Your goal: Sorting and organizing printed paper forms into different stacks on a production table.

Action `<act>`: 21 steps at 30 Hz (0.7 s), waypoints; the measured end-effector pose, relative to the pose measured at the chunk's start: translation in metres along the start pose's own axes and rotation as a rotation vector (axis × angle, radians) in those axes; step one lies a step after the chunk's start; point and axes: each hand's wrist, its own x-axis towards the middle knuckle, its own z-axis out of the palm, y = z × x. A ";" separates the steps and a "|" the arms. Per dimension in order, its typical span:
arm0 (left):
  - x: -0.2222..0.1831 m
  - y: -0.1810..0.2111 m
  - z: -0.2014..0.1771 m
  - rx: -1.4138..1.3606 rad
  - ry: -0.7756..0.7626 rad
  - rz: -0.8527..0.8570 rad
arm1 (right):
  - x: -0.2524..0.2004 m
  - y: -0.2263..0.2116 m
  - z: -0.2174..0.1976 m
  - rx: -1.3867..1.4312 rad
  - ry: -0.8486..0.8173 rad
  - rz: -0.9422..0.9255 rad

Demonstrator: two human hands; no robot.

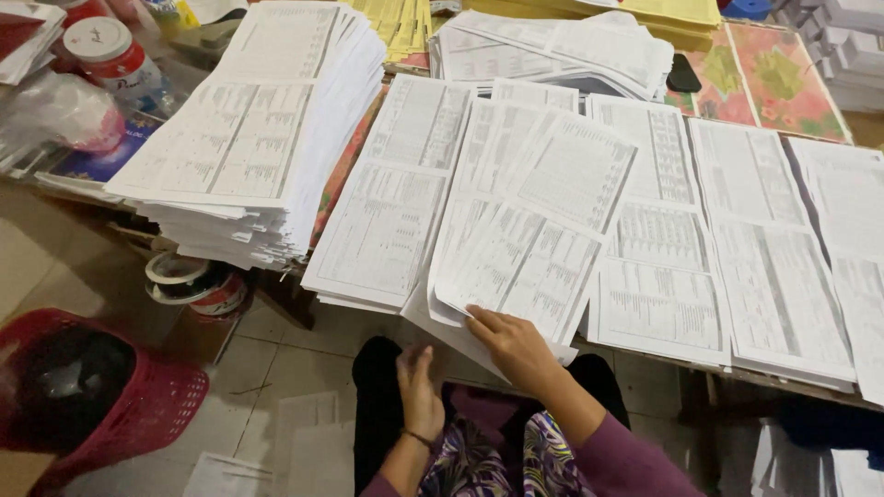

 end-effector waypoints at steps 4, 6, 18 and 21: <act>-0.027 0.044 0.041 -0.058 -0.401 -0.383 | 0.007 -0.012 -0.013 -0.027 0.041 0.028; -0.032 0.041 0.058 -0.009 -0.498 -0.326 | 0.006 -0.010 -0.001 0.039 0.049 0.136; 0.001 0.038 0.055 0.655 -0.149 0.216 | -0.052 0.037 -0.074 0.650 0.394 0.683; 0.039 0.104 0.027 0.128 -0.277 0.035 | -0.074 0.049 -0.124 0.691 0.557 1.092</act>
